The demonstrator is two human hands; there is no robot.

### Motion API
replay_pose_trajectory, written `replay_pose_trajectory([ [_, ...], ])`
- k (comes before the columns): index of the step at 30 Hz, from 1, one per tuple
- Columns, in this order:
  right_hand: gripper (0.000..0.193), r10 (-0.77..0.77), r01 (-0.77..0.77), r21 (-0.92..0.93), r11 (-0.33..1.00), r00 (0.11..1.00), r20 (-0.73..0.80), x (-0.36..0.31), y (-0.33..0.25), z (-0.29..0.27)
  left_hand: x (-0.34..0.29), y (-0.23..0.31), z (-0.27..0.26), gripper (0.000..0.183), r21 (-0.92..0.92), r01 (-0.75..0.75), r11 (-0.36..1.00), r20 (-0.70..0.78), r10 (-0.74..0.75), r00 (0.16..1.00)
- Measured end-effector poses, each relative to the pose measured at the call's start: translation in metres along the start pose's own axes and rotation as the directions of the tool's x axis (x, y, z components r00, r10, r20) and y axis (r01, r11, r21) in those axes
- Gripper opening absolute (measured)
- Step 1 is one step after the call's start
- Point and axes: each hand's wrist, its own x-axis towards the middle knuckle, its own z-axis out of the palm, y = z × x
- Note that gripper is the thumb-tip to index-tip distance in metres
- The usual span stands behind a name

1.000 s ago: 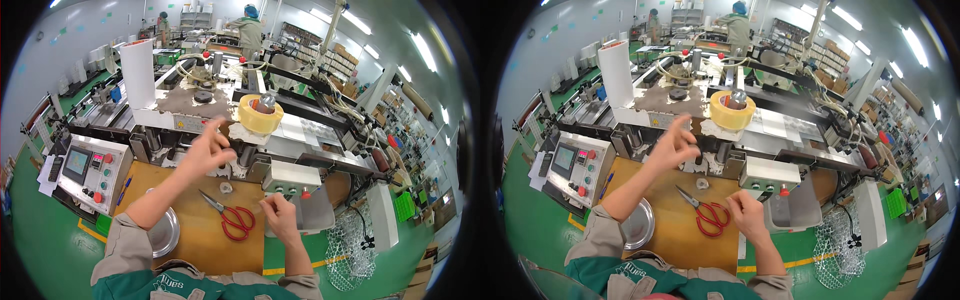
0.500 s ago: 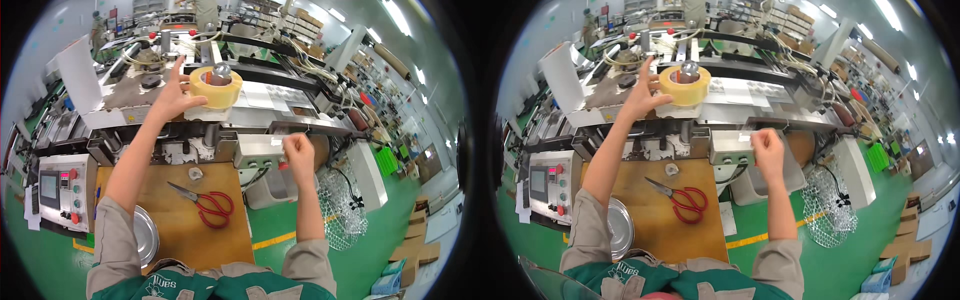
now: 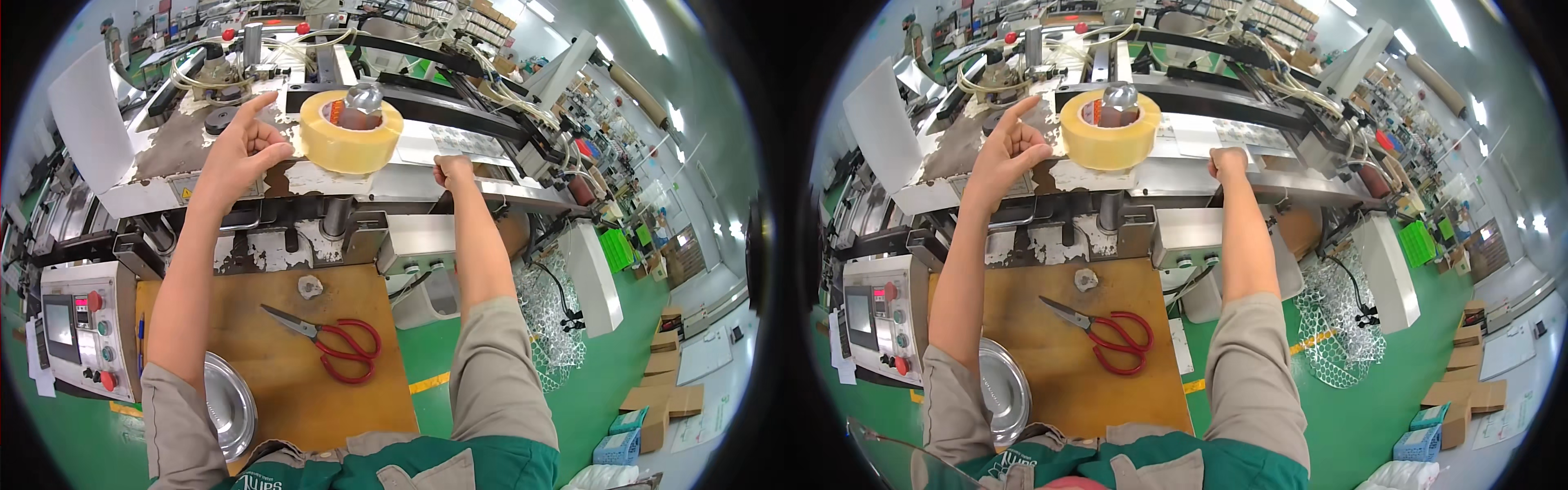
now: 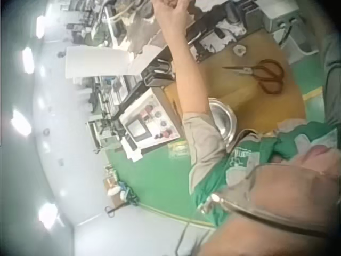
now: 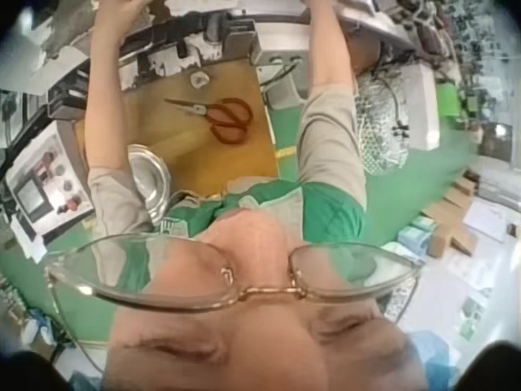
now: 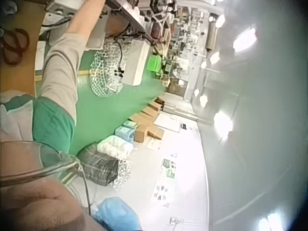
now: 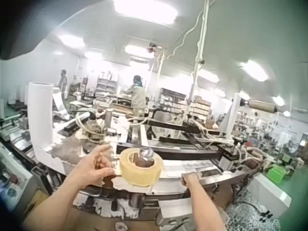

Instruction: The person operates a label printing machine and uses red-handled scissors to cut individual labels from a continuous roll. They handle the label roll, a metal plate, and a roll of white paper, cutting specific sections and placing them on a stand.

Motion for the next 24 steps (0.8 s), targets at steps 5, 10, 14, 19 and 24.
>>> replay_pose_trajectory([
  [5,0.026,0.034,-0.037,-0.126,0.991,0.999,-0.032,0.028,0.014,0.010,0.000,0.002,-0.001,0.070,0.004,0.021,1.000,0.013,-0.021,1.000],
  [10,0.024,0.001,-0.001,-0.033,0.999,1.000,0.008,0.035,0.027,0.018,-0.001,0.002,-0.001,0.069,0.000,0.017,1.000,0.021,-0.017,1.000],
  [14,0.022,0.035,-0.035,-0.041,0.999,0.999,-0.021,0.047,0.030,0.020,-0.002,0.002,-0.002,0.068,0.001,0.013,1.000,0.008,-0.013,1.000],
  [19,0.021,-0.032,0.030,-0.036,0.999,0.998,-0.048,0.057,0.039,0.019,-0.001,0.006,0.002,0.069,-0.005,0.031,0.999,0.001,-0.031,1.000],
  [24,0.025,-0.056,0.046,-0.139,0.989,0.996,-0.075,0.060,0.038,0.024,0.000,0.002,0.002,0.069,-0.038,0.029,0.999,0.009,-0.028,1.000],
])
